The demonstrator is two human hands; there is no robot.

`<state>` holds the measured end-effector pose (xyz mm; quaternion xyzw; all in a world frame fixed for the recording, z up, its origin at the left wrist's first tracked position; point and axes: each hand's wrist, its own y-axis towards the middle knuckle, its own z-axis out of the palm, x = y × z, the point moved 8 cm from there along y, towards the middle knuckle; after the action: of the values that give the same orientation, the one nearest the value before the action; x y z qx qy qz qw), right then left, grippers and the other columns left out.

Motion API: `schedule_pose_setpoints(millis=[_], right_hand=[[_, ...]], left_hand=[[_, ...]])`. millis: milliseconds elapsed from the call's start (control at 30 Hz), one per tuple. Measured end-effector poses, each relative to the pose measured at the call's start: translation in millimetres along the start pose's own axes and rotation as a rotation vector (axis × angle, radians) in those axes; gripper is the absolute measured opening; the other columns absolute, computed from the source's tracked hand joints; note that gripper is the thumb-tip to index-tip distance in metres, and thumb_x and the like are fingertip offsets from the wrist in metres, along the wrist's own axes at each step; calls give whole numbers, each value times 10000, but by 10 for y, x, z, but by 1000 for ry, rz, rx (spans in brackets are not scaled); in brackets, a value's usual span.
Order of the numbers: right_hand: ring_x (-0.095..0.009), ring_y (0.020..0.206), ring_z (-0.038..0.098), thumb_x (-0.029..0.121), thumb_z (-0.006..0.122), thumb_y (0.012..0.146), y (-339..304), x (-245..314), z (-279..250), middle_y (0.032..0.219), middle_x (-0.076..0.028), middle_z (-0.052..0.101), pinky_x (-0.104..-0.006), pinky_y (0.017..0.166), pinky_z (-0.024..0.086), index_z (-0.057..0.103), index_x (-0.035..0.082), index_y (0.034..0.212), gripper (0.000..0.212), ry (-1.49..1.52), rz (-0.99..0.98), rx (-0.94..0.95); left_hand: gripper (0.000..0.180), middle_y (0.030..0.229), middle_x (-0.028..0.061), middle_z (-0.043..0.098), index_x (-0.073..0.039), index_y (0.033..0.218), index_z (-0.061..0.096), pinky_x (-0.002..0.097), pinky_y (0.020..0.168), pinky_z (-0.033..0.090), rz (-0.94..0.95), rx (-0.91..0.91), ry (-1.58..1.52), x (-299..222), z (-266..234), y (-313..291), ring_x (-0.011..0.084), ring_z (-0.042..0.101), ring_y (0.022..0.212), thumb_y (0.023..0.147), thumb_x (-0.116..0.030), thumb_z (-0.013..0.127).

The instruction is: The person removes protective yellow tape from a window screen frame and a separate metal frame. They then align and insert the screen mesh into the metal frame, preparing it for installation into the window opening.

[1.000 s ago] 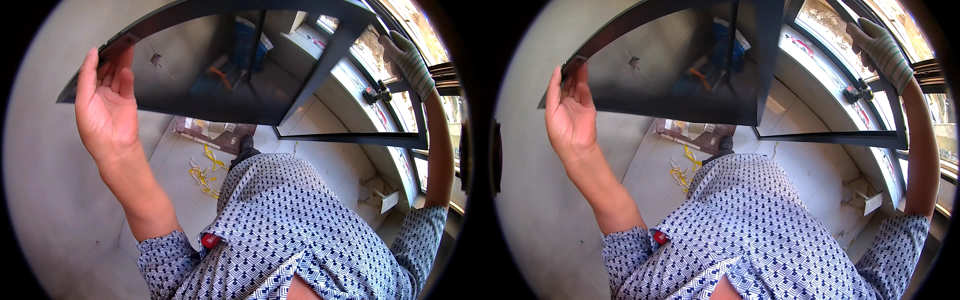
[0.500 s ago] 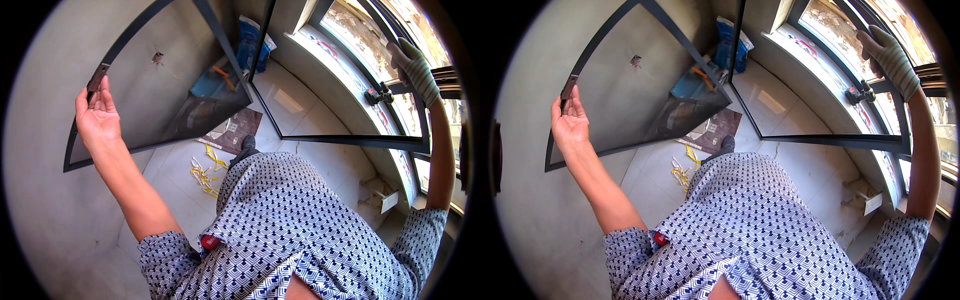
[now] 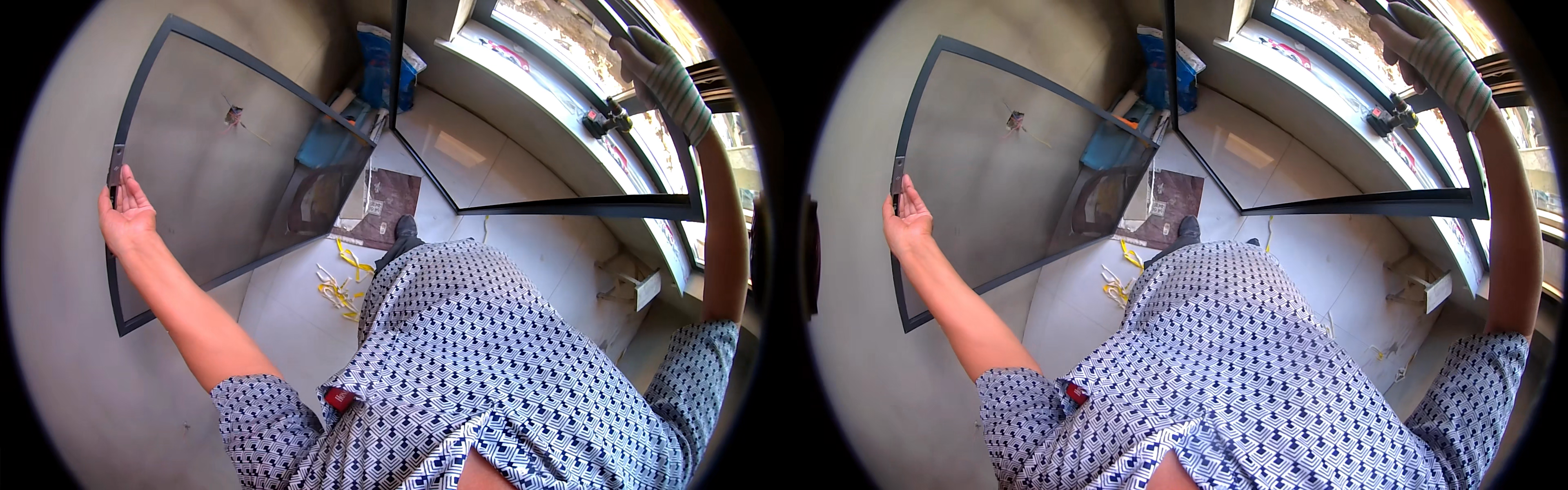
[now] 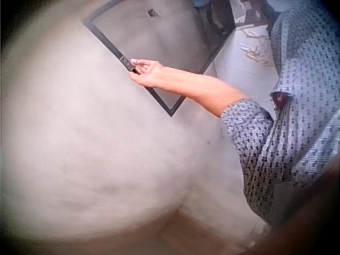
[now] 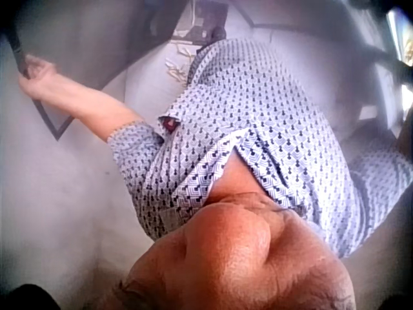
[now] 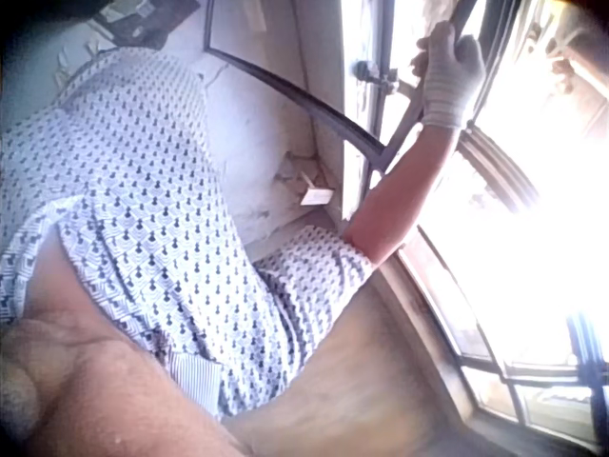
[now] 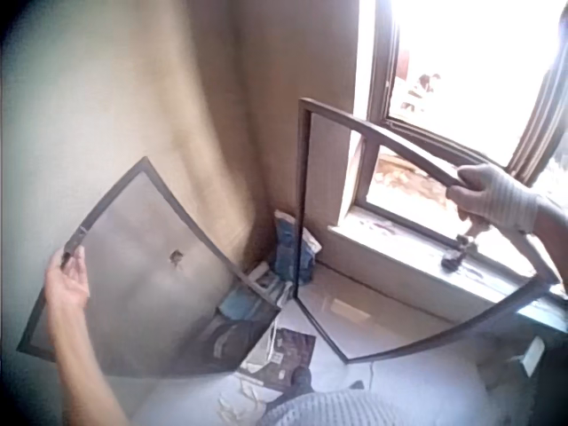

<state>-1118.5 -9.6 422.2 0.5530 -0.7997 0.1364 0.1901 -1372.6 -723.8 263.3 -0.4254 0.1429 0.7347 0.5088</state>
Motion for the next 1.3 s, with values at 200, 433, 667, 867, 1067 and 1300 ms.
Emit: schedule_pose_setpoints(millis=[200, 433, 667, 867, 1067, 1300], right_hand=[[-13, 463, 491, 390, 617, 1039, -126, -77, 92, 702, 44, 542, -174, 393, 395, 630, 104, 1079, 289, -18, 3, 4], [-19, 461, 487, 388, 584, 1057, -270, -112, 76, 679, 43, 538, -174, 399, 402, 610, 60, 1042, 329, -19, 42, -23], [-43, 541, 558, 314, 583, 1060, -363, -150, 115, 689, 22, 561, -182, 454, 461, 601, 70, 1023, 248, -98, -16, -115], [-48, 560, 535, 255, 603, 1036, -379, -24, -47, 716, 22, 562, -211, 459, 431, 605, 53, 1045, 203, -95, 98, -111], [-65, 725, 548, 174, 643, 1017, -487, -74, -147, 816, -1, 604, -245, 619, 463, 628, 27, 1077, 159, -48, 175, -118], [-136, 721, 622, 188, 705, 977, -329, 87, -321, 813, -74, 681, -316, 663, 522, 639, -5, 1083, 230, -293, -14, -206]], left_hand=[[467, 1318, 253, 627, 168, 1320, 471, 353, 896, 632, -22, 28, 35, -22, -72, 430, 354, 687, 1161, 1031, -191, 546], [555, 1292, 234, 652, 146, 1343, 471, 349, 873, 630, -64, 20, 63, -1, -50, 839, 329, 693, 1160, 1048, -321, 524], [590, 1227, 195, 690, 112, 1340, 505, 351, 834, 637, -159, -3, 7, 179, -82, 1432, 278, 724, 1070, 1045, -399, 529], [583, 1174, 163, 709, 77, 1329, 528, 341, 823, 627, -181, -54, 19, 101, 192, 1683, 241, 729, 1024, 1049, -435, 516], [559, 1199, 179, 680, 88, 1306, 507, 360, 810, 631, -205, 33, -26, 245, 322, 2078, 269, 718, 990, 1041, -402, 550], [574, 1282, 160, 659, 52, 1381, 481, 360, 914, 612, -159, -49, 72, 210, 335, 2228, 243, 693, 1113, 1037, -399, 569]])
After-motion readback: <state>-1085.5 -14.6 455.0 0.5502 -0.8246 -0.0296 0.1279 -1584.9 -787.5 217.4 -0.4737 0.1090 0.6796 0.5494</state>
